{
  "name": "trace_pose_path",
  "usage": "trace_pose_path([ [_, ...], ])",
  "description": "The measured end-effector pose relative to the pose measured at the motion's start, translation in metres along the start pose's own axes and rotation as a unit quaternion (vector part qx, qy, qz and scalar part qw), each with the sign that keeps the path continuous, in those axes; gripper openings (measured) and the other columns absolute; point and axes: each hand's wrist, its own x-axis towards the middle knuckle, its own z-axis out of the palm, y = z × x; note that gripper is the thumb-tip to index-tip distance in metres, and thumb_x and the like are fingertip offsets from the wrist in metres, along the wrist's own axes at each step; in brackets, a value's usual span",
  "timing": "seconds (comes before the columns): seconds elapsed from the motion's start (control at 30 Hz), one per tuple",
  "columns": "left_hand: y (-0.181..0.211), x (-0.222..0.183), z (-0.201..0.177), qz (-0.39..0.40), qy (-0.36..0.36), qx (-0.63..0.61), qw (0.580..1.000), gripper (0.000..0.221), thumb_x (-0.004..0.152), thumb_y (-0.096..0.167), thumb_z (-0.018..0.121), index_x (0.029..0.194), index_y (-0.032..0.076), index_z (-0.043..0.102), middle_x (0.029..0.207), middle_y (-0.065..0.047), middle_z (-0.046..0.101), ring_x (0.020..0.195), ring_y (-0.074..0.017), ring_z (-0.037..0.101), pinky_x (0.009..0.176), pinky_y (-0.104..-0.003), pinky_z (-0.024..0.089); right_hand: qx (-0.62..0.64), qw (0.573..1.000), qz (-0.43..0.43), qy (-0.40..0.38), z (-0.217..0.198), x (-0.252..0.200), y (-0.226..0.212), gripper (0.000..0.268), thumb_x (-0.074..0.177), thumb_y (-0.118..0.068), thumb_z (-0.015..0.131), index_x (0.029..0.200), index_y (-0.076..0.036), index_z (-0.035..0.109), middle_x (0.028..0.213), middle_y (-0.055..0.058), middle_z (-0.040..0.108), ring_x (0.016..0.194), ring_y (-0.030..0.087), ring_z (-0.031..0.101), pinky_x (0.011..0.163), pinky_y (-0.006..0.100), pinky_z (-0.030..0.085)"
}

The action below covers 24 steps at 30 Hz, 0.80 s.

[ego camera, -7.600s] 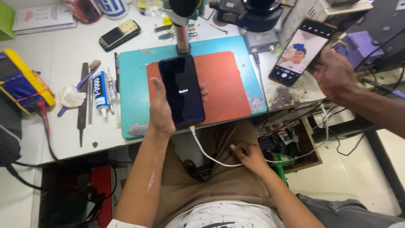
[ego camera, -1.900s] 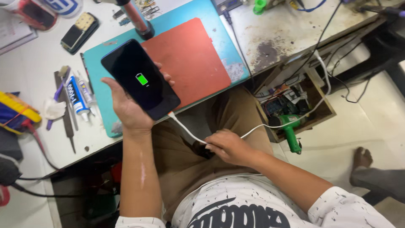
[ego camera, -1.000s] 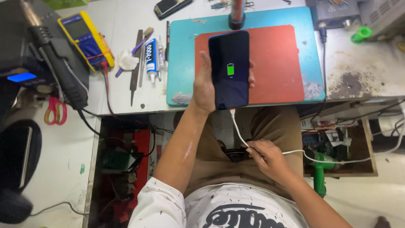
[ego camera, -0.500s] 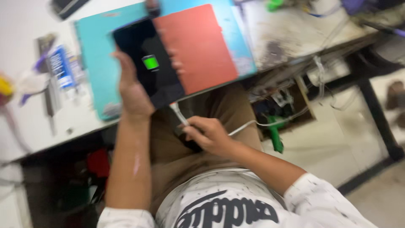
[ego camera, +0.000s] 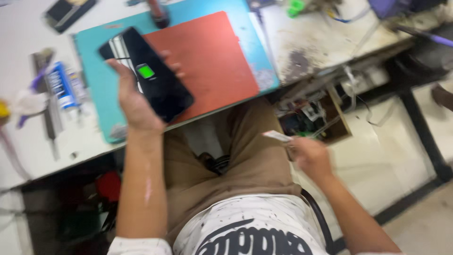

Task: The person plugs a charging cable into a smartphone, then uses a heat gun to warm the back of the device. They use a metal prying tool to separate the back cover from the phone's body, eventually removing it to expose the internal components.

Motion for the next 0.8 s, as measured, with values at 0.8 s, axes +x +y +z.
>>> trace_pose_path([
  [0.8, -0.043, -0.009, 0.050, 0.042, -0.097, -0.004, 0.994, 0.034, 0.100, 0.003, 0.076, 0.130, 0.002, 0.058, 0.123, -0.008, 0.068, 0.116, -0.0146, 0.064, 0.104, -0.035, 0.053, 0.092, 0.993, -0.075, 0.012, -0.023, 0.205, -0.132, 0.040, 0.096, -0.013, 0.082, 0.130, 0.000, 0.065, 0.103, 0.015, 0.073, 0.090, 0.018, 0.072, 0.079, 0.029, 0.055],
])
